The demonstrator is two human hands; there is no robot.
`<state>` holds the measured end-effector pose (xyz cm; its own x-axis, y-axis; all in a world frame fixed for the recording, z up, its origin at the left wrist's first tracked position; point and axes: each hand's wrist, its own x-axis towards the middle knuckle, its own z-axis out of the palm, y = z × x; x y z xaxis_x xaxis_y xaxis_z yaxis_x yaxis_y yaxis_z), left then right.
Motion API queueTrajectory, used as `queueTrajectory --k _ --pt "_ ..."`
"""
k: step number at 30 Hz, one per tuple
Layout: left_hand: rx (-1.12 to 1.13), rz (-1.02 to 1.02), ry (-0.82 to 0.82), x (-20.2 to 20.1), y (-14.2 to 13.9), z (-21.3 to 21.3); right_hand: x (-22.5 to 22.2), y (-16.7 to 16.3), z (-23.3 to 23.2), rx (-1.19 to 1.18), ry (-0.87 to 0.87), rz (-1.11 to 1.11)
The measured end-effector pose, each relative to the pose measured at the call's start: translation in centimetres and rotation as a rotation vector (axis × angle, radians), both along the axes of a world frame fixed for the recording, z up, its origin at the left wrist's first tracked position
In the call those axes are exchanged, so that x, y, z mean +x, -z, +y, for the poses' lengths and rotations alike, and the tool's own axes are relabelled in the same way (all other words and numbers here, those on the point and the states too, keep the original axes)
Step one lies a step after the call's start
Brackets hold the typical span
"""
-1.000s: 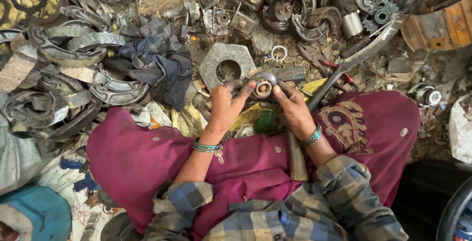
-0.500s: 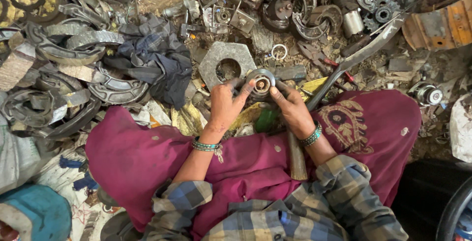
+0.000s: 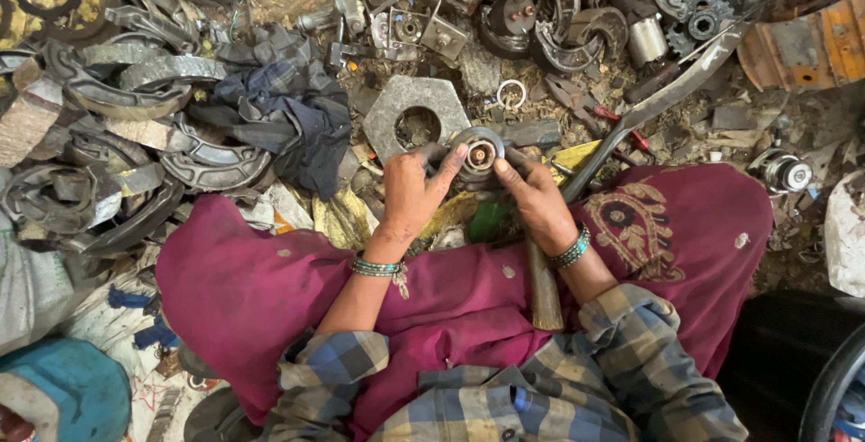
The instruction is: The person sits on the floor surrounded by scrap metal and uses a hammer to strike a small orange mechanical component placed on a metal block. They repeatedly adjust the component and strike it to separate or reshape parts.
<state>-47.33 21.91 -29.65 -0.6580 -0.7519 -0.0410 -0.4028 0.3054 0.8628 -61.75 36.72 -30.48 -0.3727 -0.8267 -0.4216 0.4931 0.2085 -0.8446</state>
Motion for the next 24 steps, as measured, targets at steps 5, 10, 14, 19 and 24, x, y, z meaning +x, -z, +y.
queueTrajectory --k 5,10,14,19,24 --pt "0.083 0.006 0.006 0.0 0.4 -0.6 -0.5 1.6 0.7 -0.064 0.108 -0.197" --pt "0.077 0.276 0.028 0.1 0.5 -1.0 -1.0 3.8 1.5 -0.284 0.181 -0.439" --pt "0.486 0.404 0.221 -0.3 0.9 0.3 -1.1 4.1 1.7 -0.287 0.16 -0.569" --pt "0.528 0.415 0.148 -0.3 1.2 0.9 -0.9 2.8 1.0 -0.056 0.082 -0.363" --pt "0.088 0.193 0.113 -0.1 0.9 0.7 -0.8 2.5 0.2 0.017 0.152 -0.224"
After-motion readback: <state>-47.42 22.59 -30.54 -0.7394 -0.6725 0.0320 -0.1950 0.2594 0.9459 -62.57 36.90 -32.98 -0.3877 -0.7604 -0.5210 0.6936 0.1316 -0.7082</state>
